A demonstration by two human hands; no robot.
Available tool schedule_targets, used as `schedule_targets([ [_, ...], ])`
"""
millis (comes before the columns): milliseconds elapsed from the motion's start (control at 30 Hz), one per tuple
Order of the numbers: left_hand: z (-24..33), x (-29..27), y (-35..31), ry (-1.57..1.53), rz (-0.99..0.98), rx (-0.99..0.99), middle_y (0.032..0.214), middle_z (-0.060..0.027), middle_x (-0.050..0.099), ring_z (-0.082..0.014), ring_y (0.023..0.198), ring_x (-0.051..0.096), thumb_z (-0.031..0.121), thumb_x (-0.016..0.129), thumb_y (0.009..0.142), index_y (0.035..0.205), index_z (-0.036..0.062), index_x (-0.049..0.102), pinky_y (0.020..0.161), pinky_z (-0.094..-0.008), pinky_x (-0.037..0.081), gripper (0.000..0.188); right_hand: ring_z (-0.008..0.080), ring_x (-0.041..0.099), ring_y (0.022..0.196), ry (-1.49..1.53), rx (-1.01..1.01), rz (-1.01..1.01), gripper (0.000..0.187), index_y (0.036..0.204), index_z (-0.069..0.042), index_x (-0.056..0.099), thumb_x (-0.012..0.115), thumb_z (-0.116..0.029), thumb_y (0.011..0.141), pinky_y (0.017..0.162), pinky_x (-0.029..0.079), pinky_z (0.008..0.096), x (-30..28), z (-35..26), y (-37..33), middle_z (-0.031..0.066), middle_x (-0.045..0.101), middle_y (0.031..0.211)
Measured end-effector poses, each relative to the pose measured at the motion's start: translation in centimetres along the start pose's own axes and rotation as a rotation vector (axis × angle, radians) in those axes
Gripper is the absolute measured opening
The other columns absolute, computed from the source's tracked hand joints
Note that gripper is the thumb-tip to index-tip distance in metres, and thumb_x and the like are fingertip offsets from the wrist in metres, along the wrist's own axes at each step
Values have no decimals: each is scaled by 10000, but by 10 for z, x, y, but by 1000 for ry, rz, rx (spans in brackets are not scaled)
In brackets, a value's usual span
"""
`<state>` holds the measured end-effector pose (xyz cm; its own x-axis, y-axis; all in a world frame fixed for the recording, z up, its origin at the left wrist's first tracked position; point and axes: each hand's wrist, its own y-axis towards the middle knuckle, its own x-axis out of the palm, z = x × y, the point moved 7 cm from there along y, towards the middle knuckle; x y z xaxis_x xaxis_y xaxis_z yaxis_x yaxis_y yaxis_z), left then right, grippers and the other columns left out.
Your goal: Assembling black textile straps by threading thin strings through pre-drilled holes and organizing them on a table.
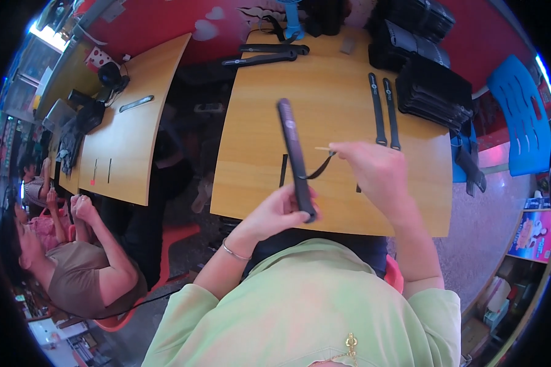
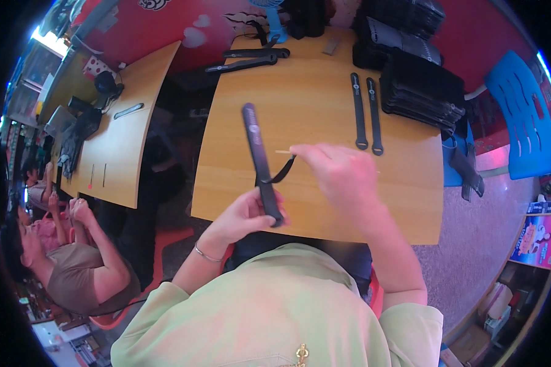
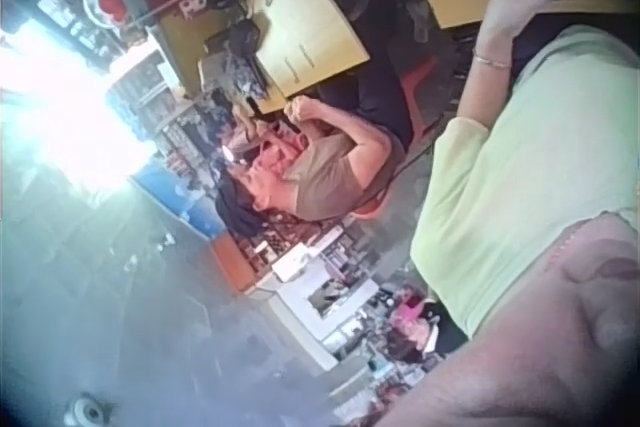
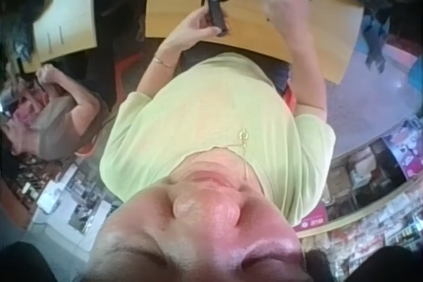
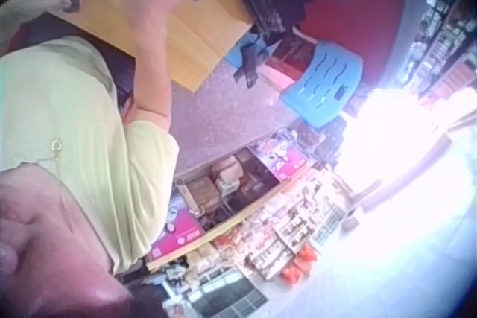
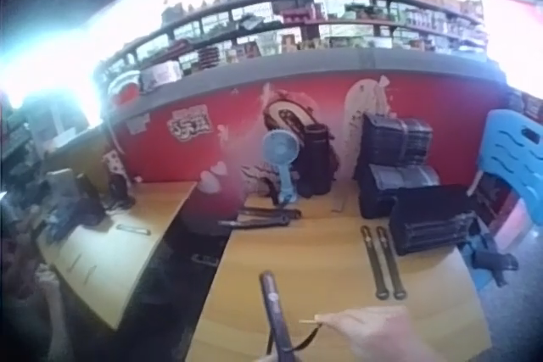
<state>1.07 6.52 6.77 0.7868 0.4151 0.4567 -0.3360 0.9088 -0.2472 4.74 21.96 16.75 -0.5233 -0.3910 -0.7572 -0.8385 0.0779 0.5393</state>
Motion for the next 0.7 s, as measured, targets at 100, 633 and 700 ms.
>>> schedule_targets([
  [100,-4,-19,8,-169,226,14,920,-103,580,-200,949,599,-75,457,814,1056,19,450,855,-310,481,259,222,639,672,33,-4,-162,271,995,-113,637,578,-51,737,549,488,316,9,-6,-10,58,657,789],
  [633,-12,-10,23,-387,305,-12,692,22,426,-82,561,414,269,445,967,876,100,457,475,-197,295,193,164,630,705,412,174,-101,391,1068,-127,648,761,-197,701,599,486,246,15,-22,-28,51,635,798],
  [700,-12,-4,23,-388,328,-34,690,18,423,-83,556,409,269,440,970,881,98,458,469,-198,289,194,165,630,702,432,170,-73,351,1048,-118,657,750,-165,713,599,483,239,24,-20,-32,56,638,795],
])
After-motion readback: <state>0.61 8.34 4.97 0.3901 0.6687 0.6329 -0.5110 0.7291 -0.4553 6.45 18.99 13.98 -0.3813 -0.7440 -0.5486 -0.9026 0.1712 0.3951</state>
